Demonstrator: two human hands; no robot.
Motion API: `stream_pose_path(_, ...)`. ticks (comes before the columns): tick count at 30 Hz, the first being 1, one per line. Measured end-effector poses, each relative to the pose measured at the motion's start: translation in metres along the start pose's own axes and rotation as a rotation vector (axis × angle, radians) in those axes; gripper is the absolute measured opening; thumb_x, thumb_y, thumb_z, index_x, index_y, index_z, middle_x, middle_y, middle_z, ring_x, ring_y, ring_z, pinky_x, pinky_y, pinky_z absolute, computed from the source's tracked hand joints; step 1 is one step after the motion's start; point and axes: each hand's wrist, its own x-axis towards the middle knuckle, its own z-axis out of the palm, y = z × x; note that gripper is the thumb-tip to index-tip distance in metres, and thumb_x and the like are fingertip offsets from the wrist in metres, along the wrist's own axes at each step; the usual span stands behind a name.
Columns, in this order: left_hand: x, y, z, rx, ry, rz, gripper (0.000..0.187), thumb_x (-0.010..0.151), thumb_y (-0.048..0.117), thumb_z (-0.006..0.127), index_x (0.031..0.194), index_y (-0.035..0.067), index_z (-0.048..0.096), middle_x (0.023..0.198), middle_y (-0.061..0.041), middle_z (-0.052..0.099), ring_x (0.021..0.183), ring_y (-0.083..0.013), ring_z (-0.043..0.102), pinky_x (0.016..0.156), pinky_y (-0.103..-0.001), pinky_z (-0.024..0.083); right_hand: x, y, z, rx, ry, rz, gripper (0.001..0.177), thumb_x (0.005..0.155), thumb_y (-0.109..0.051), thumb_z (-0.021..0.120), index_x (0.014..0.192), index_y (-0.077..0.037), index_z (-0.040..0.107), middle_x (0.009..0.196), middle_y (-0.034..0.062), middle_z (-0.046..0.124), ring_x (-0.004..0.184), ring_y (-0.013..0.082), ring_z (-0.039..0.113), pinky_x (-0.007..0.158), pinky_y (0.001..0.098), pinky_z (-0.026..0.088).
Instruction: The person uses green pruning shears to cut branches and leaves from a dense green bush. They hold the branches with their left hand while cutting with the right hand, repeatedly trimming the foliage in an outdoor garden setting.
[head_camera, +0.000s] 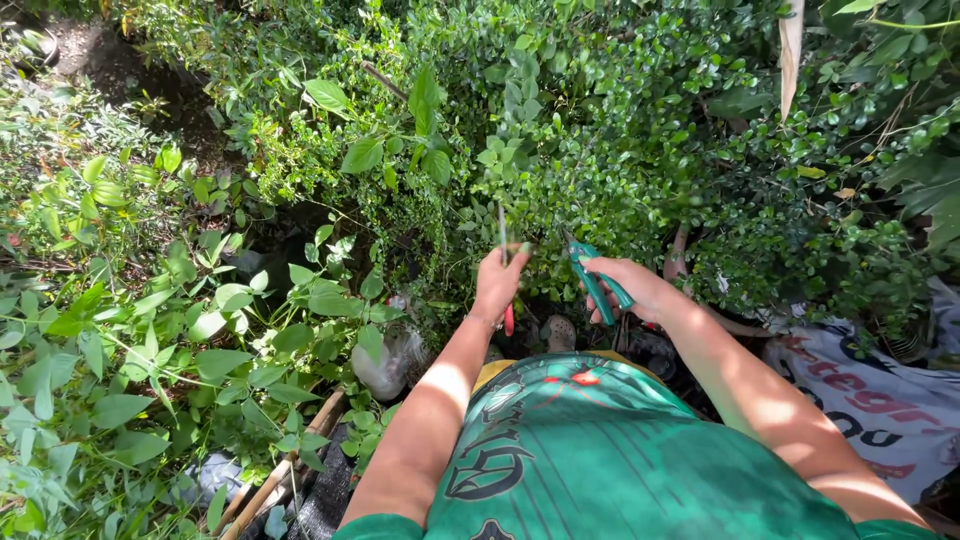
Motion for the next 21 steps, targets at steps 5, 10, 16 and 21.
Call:
stream_pose_path(5,-0.024,0.015,-0.043,-0.019,0.411,0.024,0.023,0.101,0.022,0.061,0.107,0.002,0.07,0.086,0.001,0.072,0.053,-0.0099,0.051,0.049,-0.03,0.043,-0.013,-0.001,0.007,0.014,0.019,-0.118,0.043,0.096,-0.045,0.057,0.103,-0.004,0.064,0.075,0.0117,0.07,0.056,0.0246,0.069,0.05,0.036,0.049)
stream_pose_path(10,-0.03,0.082,-0.036,0.089,0.475,0.45,0.017,0.104,0.015,0.062,0.113,0.002,0.067,0.096,-0.006,0.073,0.082,-0.0146,0.067,0.076,-0.03,0.054,-0.017,0.0,0.018,0.066,0.026,-0.191,0.041,0.097,-0.042,0.056,0.101,-0.002,0.061,0.076,0.0119,0.07,0.057,0.0243,0.069,0.051,0.0363,0.052)
stream_pose_path(16,-0.018,0.14,0.014,0.817,0.028,0.415,0.018,0.092,0.018,0.066,0.108,0.011,0.069,0.097,-0.012,0.071,0.087,-0.0326,0.069,0.076,-0.045,0.054,-0.018,0.005,0.022,0.121,0.018,-0.222,0.037,0.098,-0.04,0.055,0.104,-0.004,0.062,0.076,0.011,0.069,0.059,0.0238,0.069,0.053,0.0356,0.051)
stream_pose_path(21,0.001,0.1,0.029,1.036,-0.129,0.501,0.015,0.084,0.018,0.065,0.098,0.01,0.066,0.098,-0.013,0.071,0.094,-0.0372,0.069,0.078,-0.051,0.054,-0.015,0.012,0.025,0.188,0.033,-0.241,0.037,0.098,-0.039,0.055,0.104,-0.004,0.063,0.077,0.0119,0.069,0.059,0.0252,0.069,0.055,0.0375,0.054)
